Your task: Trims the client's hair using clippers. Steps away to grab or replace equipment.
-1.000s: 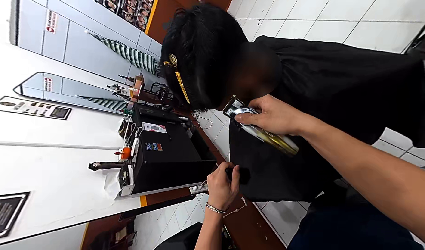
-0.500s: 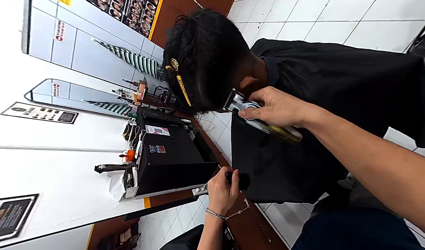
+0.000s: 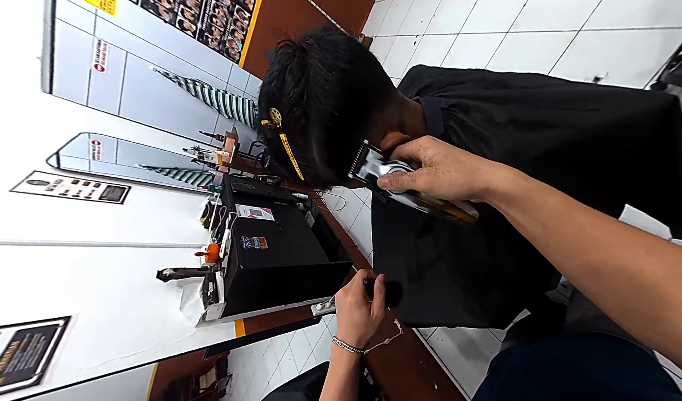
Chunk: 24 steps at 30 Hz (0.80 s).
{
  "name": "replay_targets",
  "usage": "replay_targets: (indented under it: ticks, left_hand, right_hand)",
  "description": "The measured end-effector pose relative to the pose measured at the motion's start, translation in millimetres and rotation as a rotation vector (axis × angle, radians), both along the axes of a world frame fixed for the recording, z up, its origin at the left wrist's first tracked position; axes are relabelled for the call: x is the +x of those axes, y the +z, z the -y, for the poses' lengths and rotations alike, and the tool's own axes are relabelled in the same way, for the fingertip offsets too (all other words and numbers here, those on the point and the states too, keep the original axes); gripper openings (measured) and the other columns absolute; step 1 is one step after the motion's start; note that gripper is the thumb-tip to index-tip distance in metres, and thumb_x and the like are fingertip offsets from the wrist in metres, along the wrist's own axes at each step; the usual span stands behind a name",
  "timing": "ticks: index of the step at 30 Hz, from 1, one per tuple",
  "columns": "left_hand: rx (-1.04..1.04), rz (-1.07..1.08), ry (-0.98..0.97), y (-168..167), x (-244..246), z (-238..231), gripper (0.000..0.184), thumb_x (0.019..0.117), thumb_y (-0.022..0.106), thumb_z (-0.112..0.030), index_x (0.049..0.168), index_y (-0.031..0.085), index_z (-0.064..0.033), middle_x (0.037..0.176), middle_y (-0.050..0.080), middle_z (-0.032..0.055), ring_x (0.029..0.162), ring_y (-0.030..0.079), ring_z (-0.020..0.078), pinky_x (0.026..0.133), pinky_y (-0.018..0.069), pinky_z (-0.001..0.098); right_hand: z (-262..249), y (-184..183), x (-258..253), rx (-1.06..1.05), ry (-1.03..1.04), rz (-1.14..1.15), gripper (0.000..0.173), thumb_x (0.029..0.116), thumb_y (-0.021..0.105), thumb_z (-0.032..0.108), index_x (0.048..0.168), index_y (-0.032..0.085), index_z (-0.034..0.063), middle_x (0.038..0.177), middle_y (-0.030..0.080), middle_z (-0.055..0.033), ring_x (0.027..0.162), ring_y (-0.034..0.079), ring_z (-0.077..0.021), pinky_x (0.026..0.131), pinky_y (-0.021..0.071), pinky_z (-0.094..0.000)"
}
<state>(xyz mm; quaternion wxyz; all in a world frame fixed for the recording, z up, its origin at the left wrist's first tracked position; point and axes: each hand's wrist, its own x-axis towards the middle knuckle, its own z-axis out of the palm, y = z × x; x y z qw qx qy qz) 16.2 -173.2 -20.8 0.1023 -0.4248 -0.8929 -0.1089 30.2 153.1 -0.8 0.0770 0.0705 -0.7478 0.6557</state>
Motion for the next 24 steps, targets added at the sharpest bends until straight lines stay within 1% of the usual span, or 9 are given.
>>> replay_targets:
  ticks: [3, 6, 10, 14, 17, 19, 21, 22, 24]
  left_hand:
    - [0.001, 0.001, 0.002, -0.1, -1.1, -0.6, 0.039, 0.1042, 0.046, -0.033, 0.085, 0.066, -0.0053, 0.062, 0.059, 0.0004, 0.052, 0.053, 0.0057, 0.05, 0.0442, 0.0234]
    - [-0.006, 0.009, 0.007, -1.7, -2.2, -2.2, 0.04, 0.1043, 0.046, -0.033, 0.085, 0.066, -0.0054, 0.063, 0.059, 0.0003, 0.052, 0.054, 0.0061, 0.05, 0.0447, 0.024]
    - [-0.009, 0.008, 0.004, -0.4, -1.6, -5.5, 0.04, 0.1039, 0.046, -0.034, 0.085, 0.066, -0.005, 0.062, 0.059, 0.001, 0.051, 0.054, 0.0074, 0.049, 0.0448, 0.0255]
    - [-0.018, 0.017, 0.009, -1.7, -2.3, -8.2, 0.04, 0.1041, 0.046, -0.034, 0.085, 0.066, -0.0049, 0.062, 0.059, 0.0006, 0.051, 0.054, 0.007, 0.049, 0.0445, 0.0251]
    - [-0.021, 0.024, 0.009, 0.1, -0.8, -8.5, 0.04, 0.104, 0.046, -0.034, 0.085, 0.066, -0.0052, 0.062, 0.059, 0.0006, 0.052, 0.055, 0.0066, 0.05, 0.045, 0.0249]
    - [-0.023, 0.027, 0.008, -1.2, -1.0, -8.5, 0.041, 0.1043, 0.046, -0.034, 0.085, 0.066, -0.0052, 0.062, 0.059, 0.0006, 0.053, 0.055, 0.0066, 0.05, 0.0451, 0.025]
    - [-0.026, 0.031, 0.008, -3.6, -0.6, -8.4, 0.041, 0.1044, 0.046, -0.035, 0.085, 0.067, -0.0048, 0.062, 0.06, 0.0011, 0.052, 0.055, 0.0074, 0.049, 0.0454, 0.0257]
    - [-0.03, 0.033, 0.008, -3.7, -0.3, -7.9, 0.041, 0.1044, 0.046, -0.035, 0.085, 0.067, -0.0046, 0.063, 0.06, 0.0013, 0.053, 0.056, 0.0078, 0.049, 0.0458, 0.0263]
    - [-0.033, 0.035, 0.01, -3.0, -0.3, -7.1, 0.042, 0.1046, 0.045, -0.036, 0.086, 0.067, -0.0049, 0.063, 0.061, 0.0012, 0.053, 0.057, 0.0078, 0.05, 0.0465, 0.0263]
  right_hand:
    - [-3.2, -2.3, -0.8, 0.046, 0.017, 0.039, 0.034, 0.1026, 0.062, 0.037, 0.092, 0.068, 0.0049, 0.072, 0.057, -0.0014, 0.061, 0.052, -0.0076, 0.058, 0.0419, -0.0268]
    - [-1.4, 6.4, 1.5, 0.009, 0.004, -0.007, 0.034, 0.1027, 0.062, 0.037, 0.102, 0.069, 0.0035, 0.079, 0.059, -0.0024, 0.068, 0.053, -0.008, 0.063, 0.0446, -0.0275]
    - [-5.6, -4.4, -1.2, 0.102, 0.026, 0.029, 0.036, 0.102, 0.063, 0.039, 0.093, 0.069, 0.0052, 0.075, 0.058, -0.0026, 0.065, 0.054, -0.01, 0.061, 0.0443, -0.0314]
    - [-3.1, 6.4, 0.1, 0.041, 0.001, -0.018, 0.034, 0.1028, 0.062, 0.038, 0.098, 0.068, 0.005, 0.077, 0.057, -0.0019, 0.067, 0.054, -0.009, 0.063, 0.0447, -0.0296]
    - [-6.1, -3.5, -1.3, 0.091, 0.028, 0.036, 0.036, 0.1021, 0.063, 0.039, 0.092, 0.068, 0.0054, 0.073, 0.057, -0.0024, 0.064, 0.054, -0.0106, 0.06, 0.0439, -0.0318]
    - [-6.6, -3.6, -1.7, 0.084, 0.017, 0.058, 0.038, 0.1024, 0.061, 0.042, 0.093, 0.069, 0.0057, 0.074, 0.058, -0.0027, 0.065, 0.055, -0.0109, 0.06, 0.0445, -0.0326]
    - [-5.3, 6.6, 0.4, 0.039, 0.014, 0.012, 0.035, 0.1029, 0.061, 0.038, 0.098, 0.069, 0.0047, 0.077, 0.058, -0.0023, 0.067, 0.054, -0.0094, 0.062, 0.0447, -0.0302]
    - [-4.7, 9.7, 0.8, 0.032, 0.022, -0.006, 0.034, 0.1031, 0.062, 0.038, 0.098, 0.068, 0.0052, 0.076, 0.057, -0.0012, 0.066, 0.053, -0.0079, 0.061, 0.044, -0.0281]
    - [-6.4, 4.5, -0.3, 0.057, 0.04, -0.009, 0.033, 0.1024, 0.062, 0.037, 0.096, 0.068, 0.0049, 0.076, 0.057, -0.0017, 0.066, 0.053, -0.0086, 0.061, 0.0442, -0.0293]
